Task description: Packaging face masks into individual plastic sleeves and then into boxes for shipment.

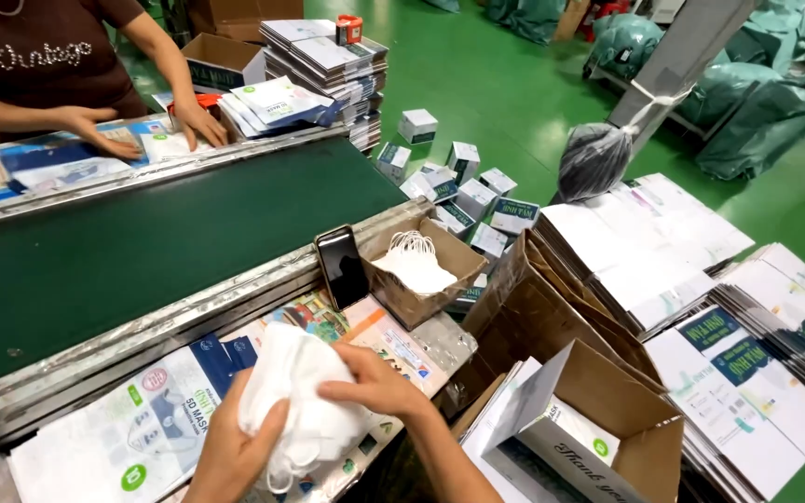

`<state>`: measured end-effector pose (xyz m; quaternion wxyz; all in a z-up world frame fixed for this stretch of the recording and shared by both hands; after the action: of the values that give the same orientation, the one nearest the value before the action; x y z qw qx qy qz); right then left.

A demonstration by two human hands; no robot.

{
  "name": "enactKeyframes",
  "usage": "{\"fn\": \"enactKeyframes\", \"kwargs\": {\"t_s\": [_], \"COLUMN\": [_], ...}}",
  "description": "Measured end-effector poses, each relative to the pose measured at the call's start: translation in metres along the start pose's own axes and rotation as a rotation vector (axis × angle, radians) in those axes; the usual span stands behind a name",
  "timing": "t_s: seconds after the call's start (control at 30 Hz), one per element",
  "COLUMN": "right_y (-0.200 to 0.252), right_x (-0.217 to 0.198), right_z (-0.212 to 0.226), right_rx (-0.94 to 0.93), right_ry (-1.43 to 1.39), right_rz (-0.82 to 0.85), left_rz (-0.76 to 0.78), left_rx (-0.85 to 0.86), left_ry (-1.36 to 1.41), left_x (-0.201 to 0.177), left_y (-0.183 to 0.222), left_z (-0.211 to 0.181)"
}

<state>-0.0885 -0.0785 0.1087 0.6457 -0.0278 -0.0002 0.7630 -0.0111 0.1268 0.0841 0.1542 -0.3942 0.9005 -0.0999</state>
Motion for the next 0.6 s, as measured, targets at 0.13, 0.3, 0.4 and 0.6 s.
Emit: {"fn": "enactKeyframes", "kwargs": {"t_s": [0.13,0.3,0.4,0.6], "right_y": [0.063,0.067,0.050,0.043], "right_x": [-0.035,-0.056,-0.022,0.014], "right_z": [-0.020,-0.010,0.012,-0.053], "right_rx": [-0.048,-0.242,-0.169,-0.063], "right_ry": [-0.125,0.208,-0.421,-0.012], "right_rz": [-0.067,-0.789,-0.851,-0.665], "left_rz": [-0.159,-0.316,-0.062,-0.168], "left_rx": [-0.044,-0.153,-0.198,-0.096], "left_ry": [0.282,0.625,0.684,0.357], "left_x": [0.000,0.049,0.080,0.085], "left_y": [0.037,0.026,0.030,0.021], "left_z": [0.049,0.141,0.131,0.057]}}
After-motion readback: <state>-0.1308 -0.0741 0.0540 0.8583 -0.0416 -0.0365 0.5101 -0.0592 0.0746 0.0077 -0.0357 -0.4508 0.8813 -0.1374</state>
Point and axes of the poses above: each hand's wrist, its own y-axis away from the middle knuckle, its own x-axis out of the palm, z = x × y, the point moved 4 cm from there along -y, towards the middle knuckle, and after that the axes turned 7 degrees about z, right-handed, at the moved point
